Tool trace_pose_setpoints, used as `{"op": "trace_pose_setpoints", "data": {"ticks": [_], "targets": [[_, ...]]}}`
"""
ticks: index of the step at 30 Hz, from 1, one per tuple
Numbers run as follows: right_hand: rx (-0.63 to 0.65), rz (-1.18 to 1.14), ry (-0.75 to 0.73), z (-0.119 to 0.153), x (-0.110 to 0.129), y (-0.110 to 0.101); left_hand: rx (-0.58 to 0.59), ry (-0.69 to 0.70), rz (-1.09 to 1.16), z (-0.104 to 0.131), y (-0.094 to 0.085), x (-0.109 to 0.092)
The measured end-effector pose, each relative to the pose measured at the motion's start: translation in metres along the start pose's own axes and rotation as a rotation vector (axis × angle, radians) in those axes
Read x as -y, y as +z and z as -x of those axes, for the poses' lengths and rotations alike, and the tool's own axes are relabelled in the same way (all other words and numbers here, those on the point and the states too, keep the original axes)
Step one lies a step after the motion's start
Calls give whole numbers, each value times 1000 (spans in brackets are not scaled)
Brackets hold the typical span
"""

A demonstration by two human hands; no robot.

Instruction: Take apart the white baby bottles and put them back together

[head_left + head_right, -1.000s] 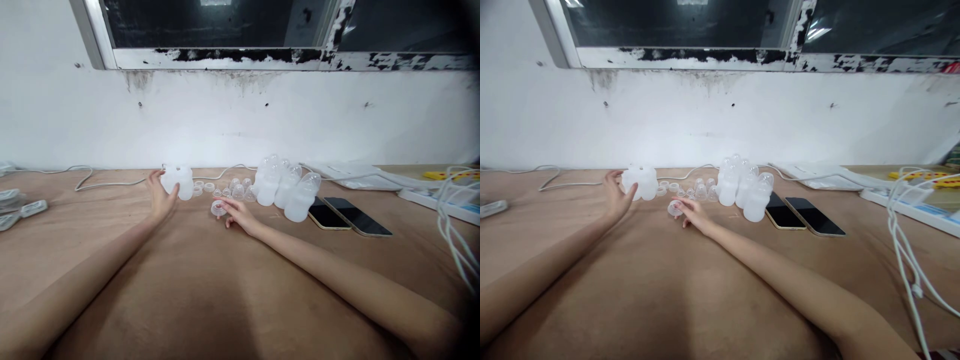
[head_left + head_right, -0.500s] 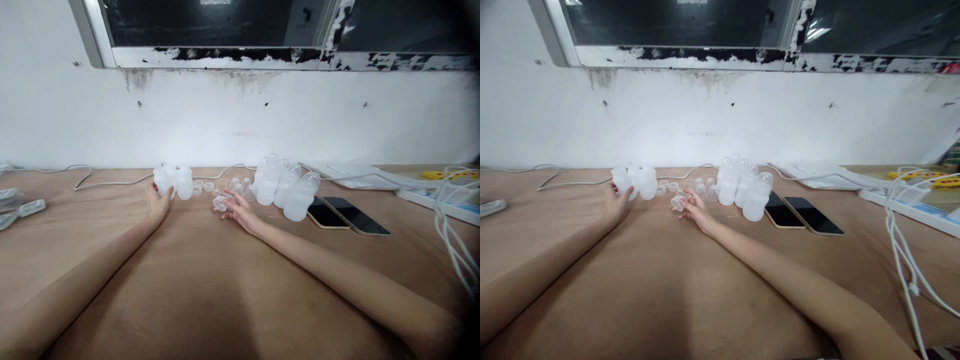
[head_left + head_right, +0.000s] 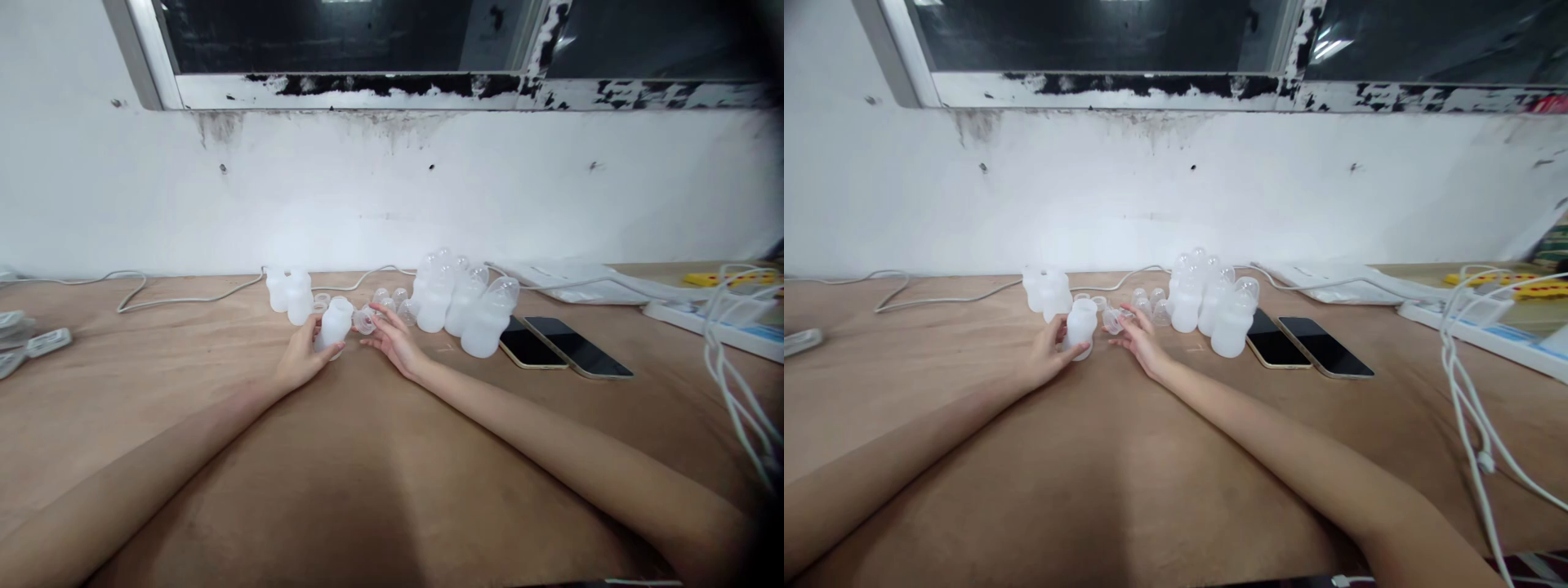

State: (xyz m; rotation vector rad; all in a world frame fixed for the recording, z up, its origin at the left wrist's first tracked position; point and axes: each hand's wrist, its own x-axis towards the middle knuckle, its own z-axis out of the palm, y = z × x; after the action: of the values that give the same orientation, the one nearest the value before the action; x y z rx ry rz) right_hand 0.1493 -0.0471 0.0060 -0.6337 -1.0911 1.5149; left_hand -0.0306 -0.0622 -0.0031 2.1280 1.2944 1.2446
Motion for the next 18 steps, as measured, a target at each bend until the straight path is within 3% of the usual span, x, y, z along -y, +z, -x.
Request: {"op": "trace_pose_setpoints", "data": {"ticks": [10,18], "targets": [[57,187,-224,1,-1,-3,61,37,-93,0,-7,-11],[284,479,-266,-3,15,-18,55,-164,124,-3,-10,-10]]}}
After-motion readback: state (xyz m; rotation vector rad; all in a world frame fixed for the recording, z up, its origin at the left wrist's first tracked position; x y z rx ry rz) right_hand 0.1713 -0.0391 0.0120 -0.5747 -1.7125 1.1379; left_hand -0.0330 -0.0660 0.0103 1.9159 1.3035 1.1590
